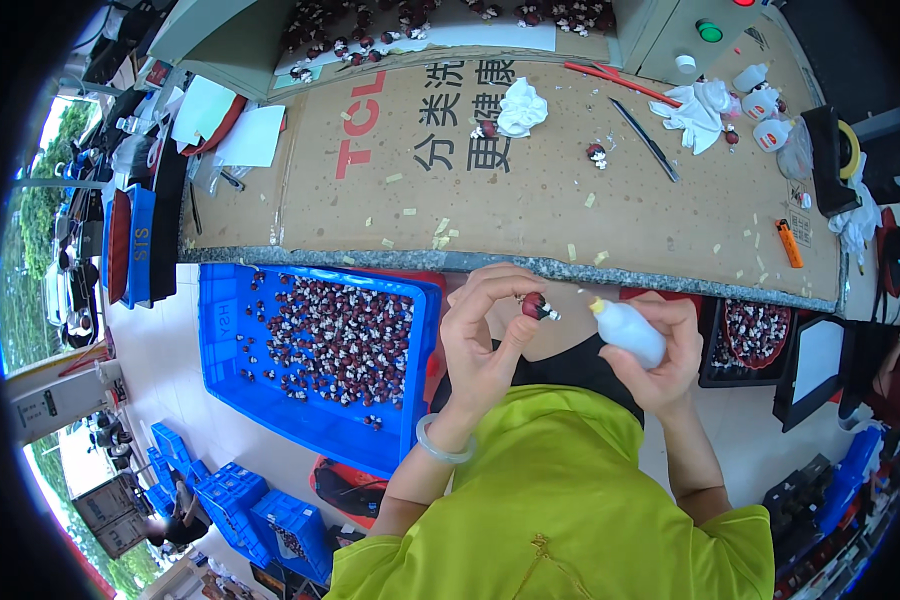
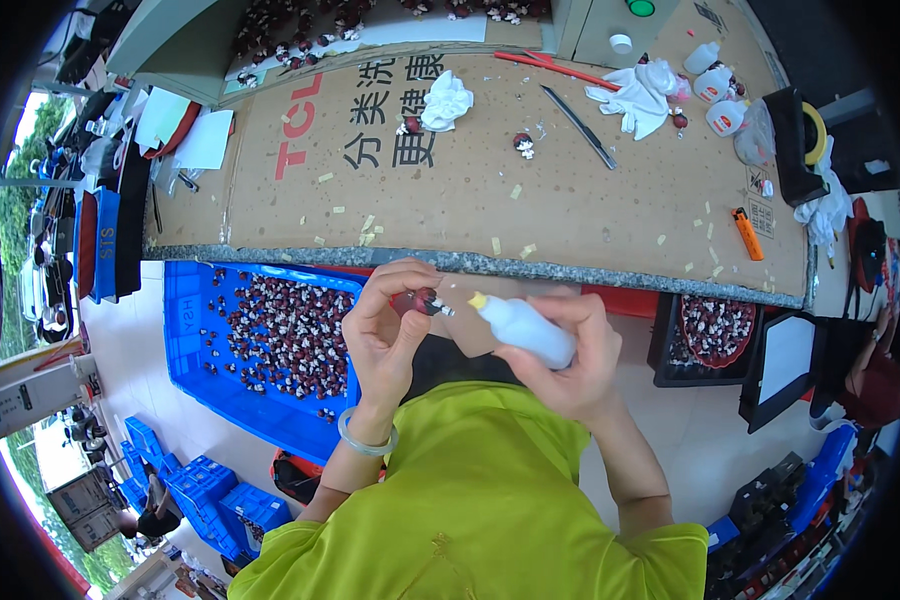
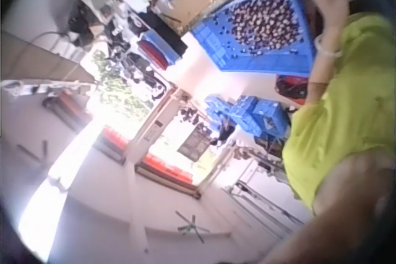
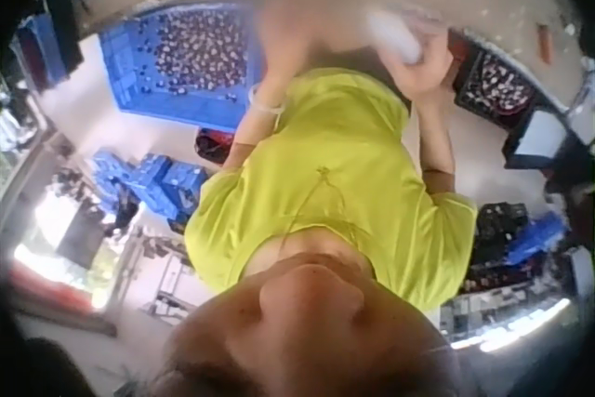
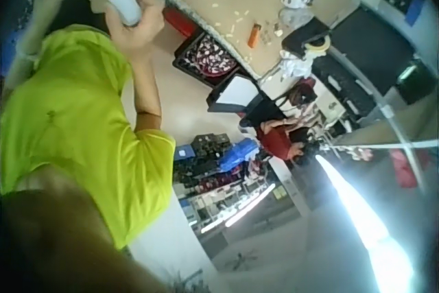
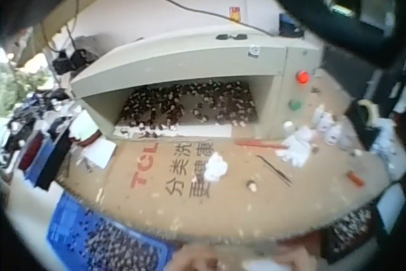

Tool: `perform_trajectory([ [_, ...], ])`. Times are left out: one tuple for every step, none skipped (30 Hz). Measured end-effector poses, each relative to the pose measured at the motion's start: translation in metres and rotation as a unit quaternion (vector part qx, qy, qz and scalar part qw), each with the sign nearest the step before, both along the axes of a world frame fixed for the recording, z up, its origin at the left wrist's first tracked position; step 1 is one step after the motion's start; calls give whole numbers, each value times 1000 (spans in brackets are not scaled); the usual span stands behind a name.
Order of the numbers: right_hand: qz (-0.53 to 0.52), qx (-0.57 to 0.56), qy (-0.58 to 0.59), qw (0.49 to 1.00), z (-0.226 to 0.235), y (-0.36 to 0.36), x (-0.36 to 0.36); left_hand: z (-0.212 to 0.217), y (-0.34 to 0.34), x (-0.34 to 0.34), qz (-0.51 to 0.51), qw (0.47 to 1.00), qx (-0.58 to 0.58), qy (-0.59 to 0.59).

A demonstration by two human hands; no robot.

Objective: The person repeatedly picks small red-and-white decorative items from a blue bin, applies glue from a white bottle to each item, and places them into a cardboard box. The process is repetitive and involves handling items one at a time.

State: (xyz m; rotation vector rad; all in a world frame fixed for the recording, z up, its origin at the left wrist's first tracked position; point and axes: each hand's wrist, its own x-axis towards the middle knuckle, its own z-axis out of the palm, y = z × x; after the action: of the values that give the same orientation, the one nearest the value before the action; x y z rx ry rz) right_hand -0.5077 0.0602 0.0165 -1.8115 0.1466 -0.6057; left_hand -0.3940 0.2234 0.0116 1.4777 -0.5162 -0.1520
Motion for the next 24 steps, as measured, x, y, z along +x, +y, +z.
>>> perform_trajectory([
  [1, -48, -19, 999, 3, -2, 1, 1, 1, 1, 1, 1000, -4, -1],
  [3, -97, -39, 995, 5, -4, 2, 3, 1, 1, -1, 1000, -5, 9],
  [-16, -92, -69, 993, 6, -1, 5, 5, 2, 2, -1, 1000, -5, 19],
  [-13, -99, -76, 992, 9, 0, 7, 5, 3, 3, -2, 1000, -5, 29],
  [-10, -107, -83, 991, 12, 0, 8, 5, 4, 3, -2, 1000, -6, 23],
  [-6, -114, -90, 989, 15, 0, 10, 4, 5, 4, -1, 1000, -8, 18],
  [-2, -126, -92, 988, 17, 0, 12, 4, 5, 5, 0, 1000, -10, 13],
  [2, -138, -94, 986, 19, 0, 14, 4, 6, 5, 0, 1000, -12, 12],
  [4, -151, -95, 984, 20, 0, 15, 5, 5, 6, 0, 1000, -15, 12],
  [5, -150, -93, 984, 20, 1, 15, 6, 5, 6, -1, 1000, -17, 11],
  [7, -150, -91, 984, 20, 1, 15, 5, 6, 6, -1, 1000, -17, 11],
  [7, -150, -89, 985, 21, 1, 15, 4, 6, 6, -1, 1000, -16, 10],
  [7, -151, -89, 985, 21, 1, 15, 4, 7, 6, -1, 1000, -16, 9],
  [8, -152, -89, 984, 20, 2, 15, 3, 7, 6, -2, 1000, -18, 7],
  [8, -153, -89, 984, 20, 2, 16, 3, 7, 6, -2, 1000, -20, 5],
  [7, -154, -87, 984, 20, 2, 16, 3, 7, 6, -3, 1000, -22, 3],
  [5, -155, -85, 984, 20, 2, 16, 4, 6, 6, -3, 1000, -22, 2],
  [4, -156, -84, 984, 20, 2, 15, 5, 6, 7, -2, 1000, -21, 1],
  [4, -157, -83, 984, 20, 2, 15, 5, 6, 7, -2, 1000, -20, 1],
  [5, -157, -82, 984, 20, 2, 15, 5, 6, 7, -2, 1000, -20, 1],
  [5, -158, -82, 984, 20, 2, 15, 4, 7, 7, -2, 1000, -19, 0],
  [4, -158, -84, 984, 20, 3, 15, 4, 7, 7, -1, 1000, -19, 0],
  [4, -159, -86, 984, 20, 3, 15, 3, 7, 8, -1, 1000, -19, -3],
  [3, -159, -88, 983, 19, 3, 16, 2, 7, 8, -1, 1000, -18, -5],
])
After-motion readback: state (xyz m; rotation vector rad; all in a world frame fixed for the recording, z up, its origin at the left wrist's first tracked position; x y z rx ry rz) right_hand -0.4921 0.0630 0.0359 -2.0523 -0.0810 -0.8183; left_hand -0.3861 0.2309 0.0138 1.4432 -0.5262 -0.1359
